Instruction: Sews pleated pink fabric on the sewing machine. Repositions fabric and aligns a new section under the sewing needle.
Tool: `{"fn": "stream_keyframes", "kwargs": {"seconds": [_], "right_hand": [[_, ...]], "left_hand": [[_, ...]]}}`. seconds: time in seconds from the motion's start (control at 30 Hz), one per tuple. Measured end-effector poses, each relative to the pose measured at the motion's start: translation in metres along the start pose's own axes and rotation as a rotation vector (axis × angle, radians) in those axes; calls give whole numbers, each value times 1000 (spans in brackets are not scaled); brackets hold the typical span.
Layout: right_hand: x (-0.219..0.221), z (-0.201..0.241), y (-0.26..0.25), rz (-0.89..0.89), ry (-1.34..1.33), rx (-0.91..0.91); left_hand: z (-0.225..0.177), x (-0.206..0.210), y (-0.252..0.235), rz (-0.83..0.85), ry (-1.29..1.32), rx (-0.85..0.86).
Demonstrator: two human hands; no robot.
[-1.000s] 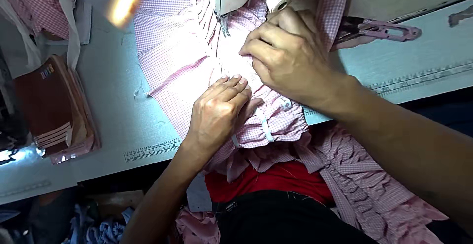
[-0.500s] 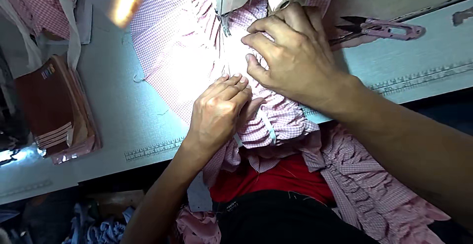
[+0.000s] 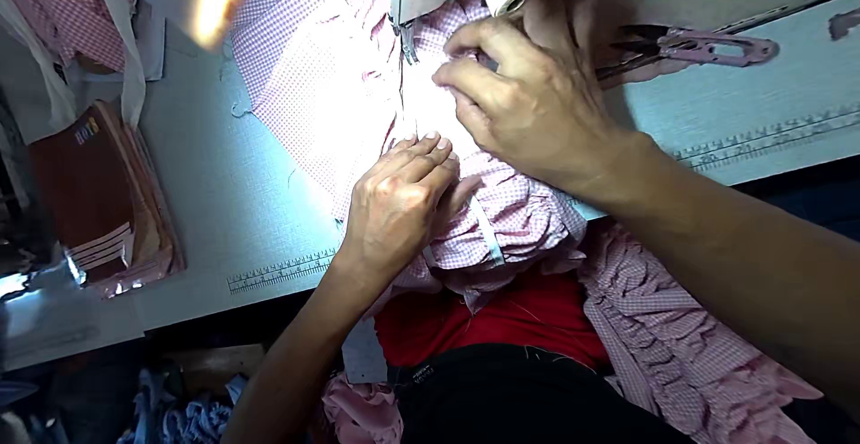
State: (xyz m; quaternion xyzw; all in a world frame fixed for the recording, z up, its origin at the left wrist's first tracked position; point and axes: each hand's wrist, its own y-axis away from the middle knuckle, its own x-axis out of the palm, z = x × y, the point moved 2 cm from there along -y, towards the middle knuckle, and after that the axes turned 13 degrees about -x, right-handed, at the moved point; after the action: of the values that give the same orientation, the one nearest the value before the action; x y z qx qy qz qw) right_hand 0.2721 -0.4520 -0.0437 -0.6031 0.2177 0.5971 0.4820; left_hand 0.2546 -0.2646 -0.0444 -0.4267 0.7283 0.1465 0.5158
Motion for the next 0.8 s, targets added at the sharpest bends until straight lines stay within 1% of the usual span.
{"fn": "stream_keyframes", "kwargs": {"seconds": [0.07, 0.23, 0.37, 0.53, 0.7, 0.8], "right_hand": [[1, 0, 0, -4, -2, -13], [-2, -1, -1, 70, 21, 64], [-2, -1, -1, 33, -2, -2], [-3, 1, -2, 69, 18, 66], [-1, 1, 0, 27, -5, 11], [-2, 1, -1, 56, 13, 53]], "left_hand": [[1, 0, 1, 4, 3, -2], [3, 1, 1, 1, -3, -1], [3, 1, 1, 5, -10, -2], [2, -2, 0, 1, 11, 0], [1, -2, -1, 13, 10, 0], [2, -1, -1, 4, 7, 6]]}}
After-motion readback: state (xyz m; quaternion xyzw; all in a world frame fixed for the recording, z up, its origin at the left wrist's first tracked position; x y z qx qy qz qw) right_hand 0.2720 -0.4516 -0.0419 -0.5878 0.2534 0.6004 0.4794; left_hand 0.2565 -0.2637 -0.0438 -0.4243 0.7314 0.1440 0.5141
